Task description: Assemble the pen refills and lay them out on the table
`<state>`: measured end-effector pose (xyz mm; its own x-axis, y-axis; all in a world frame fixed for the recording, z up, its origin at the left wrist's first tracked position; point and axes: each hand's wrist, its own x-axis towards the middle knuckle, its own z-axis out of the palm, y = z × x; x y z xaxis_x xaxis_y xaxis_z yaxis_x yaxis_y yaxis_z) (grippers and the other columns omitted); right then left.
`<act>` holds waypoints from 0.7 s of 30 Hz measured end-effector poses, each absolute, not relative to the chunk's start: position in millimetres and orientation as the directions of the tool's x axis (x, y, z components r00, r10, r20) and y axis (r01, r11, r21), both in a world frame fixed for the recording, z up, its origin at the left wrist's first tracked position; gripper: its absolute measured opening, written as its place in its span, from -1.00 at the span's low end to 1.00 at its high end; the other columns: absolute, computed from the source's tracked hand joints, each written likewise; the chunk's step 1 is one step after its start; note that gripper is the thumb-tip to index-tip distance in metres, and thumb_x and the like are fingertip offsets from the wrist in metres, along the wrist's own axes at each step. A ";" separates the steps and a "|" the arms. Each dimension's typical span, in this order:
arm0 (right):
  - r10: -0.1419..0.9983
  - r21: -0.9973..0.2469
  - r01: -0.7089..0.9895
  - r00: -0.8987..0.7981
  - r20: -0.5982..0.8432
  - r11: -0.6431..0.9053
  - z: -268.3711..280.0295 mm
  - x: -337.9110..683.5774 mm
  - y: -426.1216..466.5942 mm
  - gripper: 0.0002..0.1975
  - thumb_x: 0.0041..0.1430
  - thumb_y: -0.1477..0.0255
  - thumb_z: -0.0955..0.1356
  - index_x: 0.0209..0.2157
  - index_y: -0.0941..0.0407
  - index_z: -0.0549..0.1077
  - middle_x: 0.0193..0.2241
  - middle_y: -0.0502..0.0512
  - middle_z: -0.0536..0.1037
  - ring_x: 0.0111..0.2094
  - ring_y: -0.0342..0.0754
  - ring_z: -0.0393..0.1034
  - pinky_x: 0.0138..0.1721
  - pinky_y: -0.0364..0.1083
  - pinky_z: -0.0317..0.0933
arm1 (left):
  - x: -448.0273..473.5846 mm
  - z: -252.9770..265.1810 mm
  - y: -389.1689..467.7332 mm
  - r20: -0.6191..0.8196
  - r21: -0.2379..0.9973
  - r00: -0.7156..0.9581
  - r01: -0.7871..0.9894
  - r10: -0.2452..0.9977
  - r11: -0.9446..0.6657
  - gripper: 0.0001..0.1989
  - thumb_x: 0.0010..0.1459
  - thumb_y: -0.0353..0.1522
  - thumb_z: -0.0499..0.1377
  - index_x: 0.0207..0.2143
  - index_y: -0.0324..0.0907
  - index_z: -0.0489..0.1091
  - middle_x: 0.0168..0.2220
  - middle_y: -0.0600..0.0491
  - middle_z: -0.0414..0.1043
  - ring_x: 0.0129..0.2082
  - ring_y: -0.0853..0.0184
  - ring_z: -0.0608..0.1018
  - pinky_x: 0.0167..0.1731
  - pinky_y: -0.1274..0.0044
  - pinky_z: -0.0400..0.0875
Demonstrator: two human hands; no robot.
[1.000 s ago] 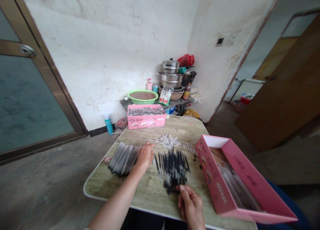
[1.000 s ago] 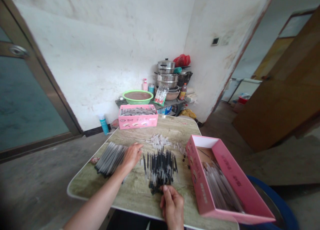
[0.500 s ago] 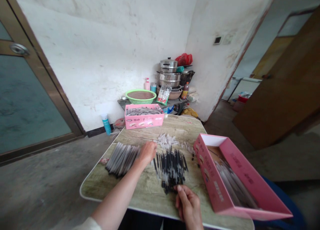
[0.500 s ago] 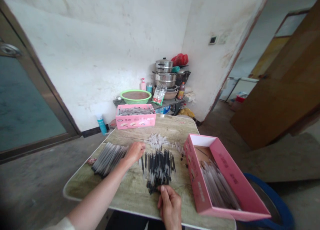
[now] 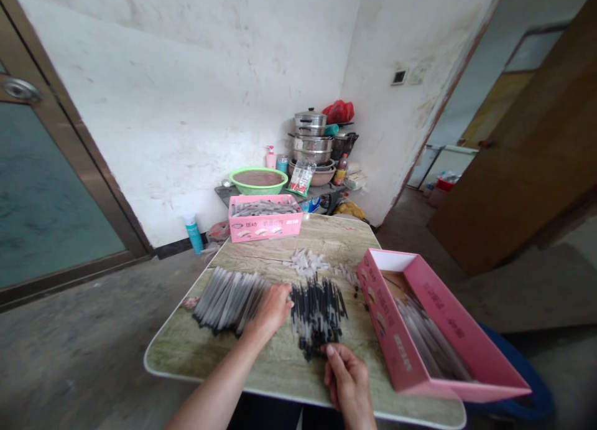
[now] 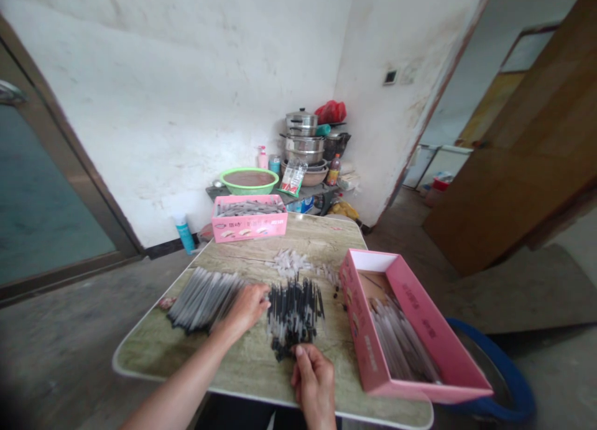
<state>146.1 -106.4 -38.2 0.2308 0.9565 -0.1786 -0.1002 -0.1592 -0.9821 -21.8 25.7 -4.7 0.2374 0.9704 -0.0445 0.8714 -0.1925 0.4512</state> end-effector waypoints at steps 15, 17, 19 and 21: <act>0.959 -0.981 -0.100 0.212 -0.187 -0.169 -48.6 148.0 -105.4 -0.54 0.03 0.00 0.33 -0.51 0.16 0.35 -0.81 -0.15 0.23 -0.83 -0.30 -0.04 -0.80 -0.29 -0.21 | -19.8 -9.6 61.4 0.092 0.477 0.223 0.845 0.970 -0.240 -0.79 0.08 -0.48 0.10 -0.23 -0.20 0.47 -0.25 -0.02 0.51 -0.18 0.27 0.50 -0.13 0.51 0.28; 0.961 -0.981 -0.087 0.201 -0.187 -0.173 -44.4 147.3 -106.6 -0.54 0.04 0.00 0.32 -0.53 0.14 0.33 -0.80 -0.14 0.24 -0.83 -0.30 -0.04 -0.80 -0.27 -0.20 | -22.0 -7.2 68.1 0.104 0.470 0.206 0.852 0.973 -0.231 -0.77 0.08 -0.49 0.11 -0.21 -0.20 0.46 -0.22 -0.02 0.50 -0.16 0.28 0.49 -0.10 0.51 0.27; 0.971 -0.987 -0.031 0.176 -0.163 -0.160 -32.8 149.5 -110.5 -0.54 0.07 0.01 0.30 -0.58 0.13 0.31 -0.79 -0.12 0.24 -0.82 -0.29 -0.03 -0.79 -0.26 -0.18 | -22.2 -4.9 72.6 0.119 0.467 0.206 0.852 0.971 -0.238 -0.74 0.07 -0.49 0.13 -0.15 -0.20 0.44 -0.17 -0.04 0.48 -0.14 0.29 0.48 -0.08 0.52 0.26; 0.982 -0.990 0.091 0.165 -0.092 -0.108 -11.4 157.8 -115.9 -0.56 0.11 0.06 0.29 -0.61 0.14 0.32 -0.77 -0.10 0.25 -0.79 -0.26 0.03 -0.77 -0.25 -0.12 | -21.1 -3.6 74.4 0.133 0.469 0.222 0.844 0.966 -0.259 -0.72 0.06 -0.49 0.14 -0.13 -0.20 0.43 -0.15 -0.05 0.47 -0.14 0.30 0.47 -0.08 0.53 0.25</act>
<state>157.8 -115.9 -11.4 0.1648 0.9820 -0.0917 0.0910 -0.1078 -0.9900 -21.1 74.4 -3.6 0.2222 0.9658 0.1333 0.8444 -0.2590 0.4689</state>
